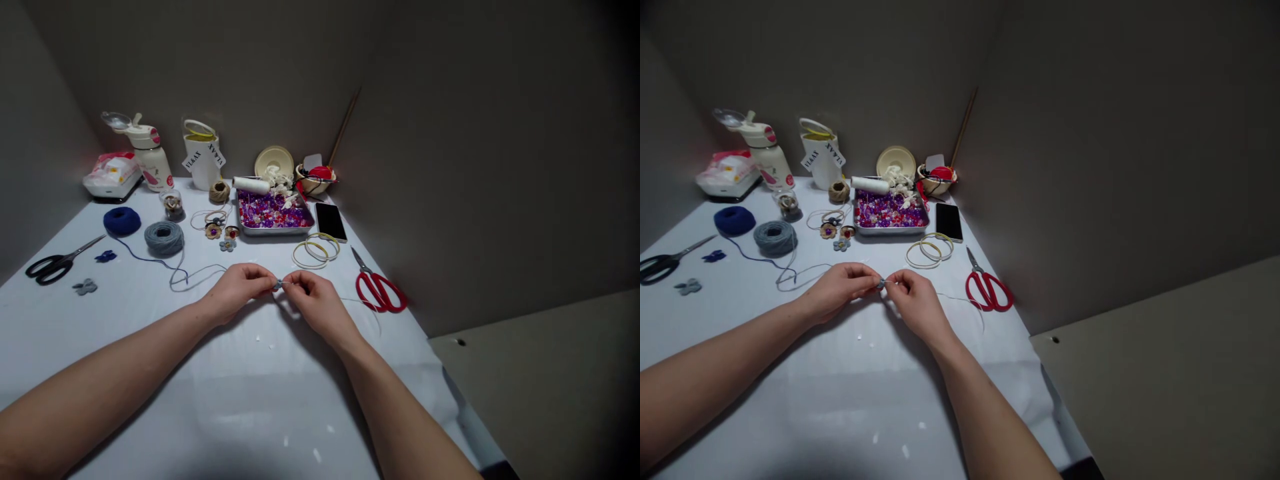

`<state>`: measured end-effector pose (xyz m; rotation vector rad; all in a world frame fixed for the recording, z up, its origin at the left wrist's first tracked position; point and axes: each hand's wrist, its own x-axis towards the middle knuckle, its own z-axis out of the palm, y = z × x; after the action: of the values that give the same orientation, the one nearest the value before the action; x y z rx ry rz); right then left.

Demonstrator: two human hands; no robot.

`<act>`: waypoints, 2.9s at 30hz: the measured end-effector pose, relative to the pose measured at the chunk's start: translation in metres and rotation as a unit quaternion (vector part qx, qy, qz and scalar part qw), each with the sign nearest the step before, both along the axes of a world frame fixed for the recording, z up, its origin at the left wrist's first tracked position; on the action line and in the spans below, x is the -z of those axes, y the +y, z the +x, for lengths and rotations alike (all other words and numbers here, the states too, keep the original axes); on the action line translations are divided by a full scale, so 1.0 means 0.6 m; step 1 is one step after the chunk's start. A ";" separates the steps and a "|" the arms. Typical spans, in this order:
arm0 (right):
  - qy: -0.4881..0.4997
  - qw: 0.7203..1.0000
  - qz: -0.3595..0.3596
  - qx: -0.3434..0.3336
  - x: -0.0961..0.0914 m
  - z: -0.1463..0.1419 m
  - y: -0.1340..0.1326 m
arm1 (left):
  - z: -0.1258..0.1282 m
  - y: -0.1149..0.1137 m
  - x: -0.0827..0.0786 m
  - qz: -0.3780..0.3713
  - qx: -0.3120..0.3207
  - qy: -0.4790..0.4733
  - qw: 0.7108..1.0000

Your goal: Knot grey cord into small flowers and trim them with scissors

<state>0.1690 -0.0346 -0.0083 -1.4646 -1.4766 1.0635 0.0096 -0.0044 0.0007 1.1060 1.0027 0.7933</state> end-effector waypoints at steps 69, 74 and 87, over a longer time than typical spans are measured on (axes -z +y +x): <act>0.032 0.997 -0.021 0.067 0.006 -0.009 -0.004 | 0.010 -0.006 0.011 0.019 -0.068 -0.026 0.997; 0.029 0.996 -0.021 0.078 0.005 -0.011 -0.005 | 0.010 -0.010 0.011 0.039 -0.060 0.002 0.997; 0.035 0.995 -0.018 0.089 0.003 -0.015 -0.005 | 0.010 -0.012 0.014 0.105 -0.067 0.048 0.991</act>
<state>0.1601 -0.0375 -0.0104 -1.5375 -1.2581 1.0255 0.0155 -0.0115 -0.0077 1.2759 1.1018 0.9790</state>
